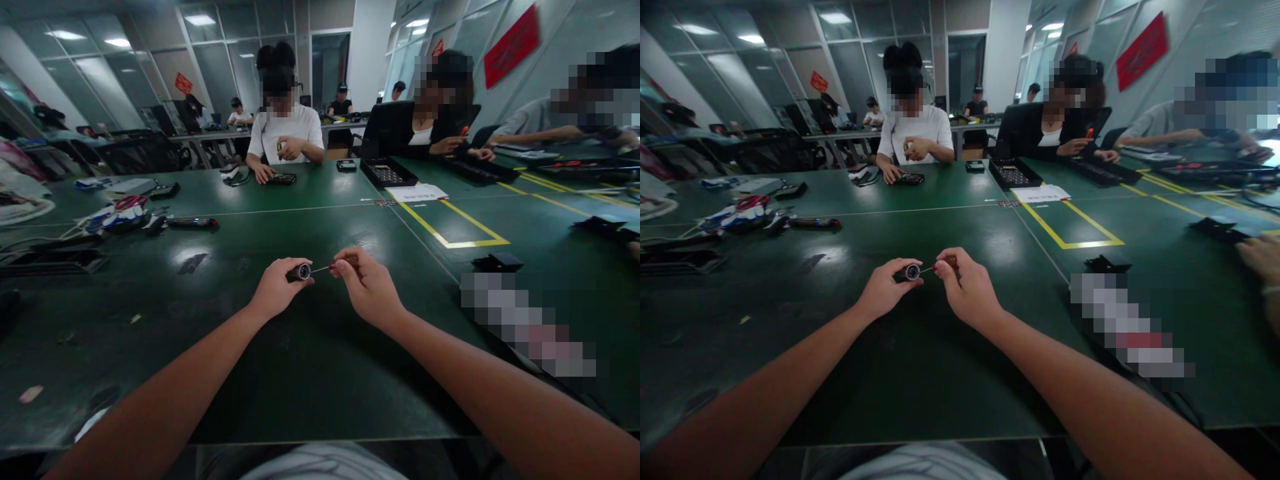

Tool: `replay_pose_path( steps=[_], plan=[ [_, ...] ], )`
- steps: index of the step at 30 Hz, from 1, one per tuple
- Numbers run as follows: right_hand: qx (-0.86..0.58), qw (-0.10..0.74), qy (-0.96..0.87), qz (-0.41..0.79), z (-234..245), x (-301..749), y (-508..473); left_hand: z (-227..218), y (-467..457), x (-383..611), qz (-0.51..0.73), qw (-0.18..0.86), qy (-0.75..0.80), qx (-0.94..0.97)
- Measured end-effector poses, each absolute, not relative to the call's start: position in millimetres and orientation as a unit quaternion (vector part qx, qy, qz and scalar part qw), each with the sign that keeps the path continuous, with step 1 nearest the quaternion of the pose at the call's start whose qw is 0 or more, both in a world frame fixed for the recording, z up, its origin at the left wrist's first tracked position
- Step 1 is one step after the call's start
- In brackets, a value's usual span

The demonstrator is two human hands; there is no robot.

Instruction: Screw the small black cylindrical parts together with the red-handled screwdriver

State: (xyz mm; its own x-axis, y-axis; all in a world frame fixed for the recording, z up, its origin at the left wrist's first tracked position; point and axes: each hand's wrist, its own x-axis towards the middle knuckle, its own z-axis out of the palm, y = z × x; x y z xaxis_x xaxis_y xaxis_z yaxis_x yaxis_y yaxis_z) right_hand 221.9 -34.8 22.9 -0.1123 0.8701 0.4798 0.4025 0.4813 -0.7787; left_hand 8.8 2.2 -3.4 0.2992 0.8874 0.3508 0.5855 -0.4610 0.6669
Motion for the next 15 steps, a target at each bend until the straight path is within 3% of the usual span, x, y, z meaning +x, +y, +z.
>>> replay_pose_path(
  steps=[15],
  plan=[
    [-0.445, 0.489, -0.709, 0.245, 24.9, 224.0, -34.4, -6.0, 2.0, 8.3, 0.351, 0.209, 0.471, 0.782]
  ],
)
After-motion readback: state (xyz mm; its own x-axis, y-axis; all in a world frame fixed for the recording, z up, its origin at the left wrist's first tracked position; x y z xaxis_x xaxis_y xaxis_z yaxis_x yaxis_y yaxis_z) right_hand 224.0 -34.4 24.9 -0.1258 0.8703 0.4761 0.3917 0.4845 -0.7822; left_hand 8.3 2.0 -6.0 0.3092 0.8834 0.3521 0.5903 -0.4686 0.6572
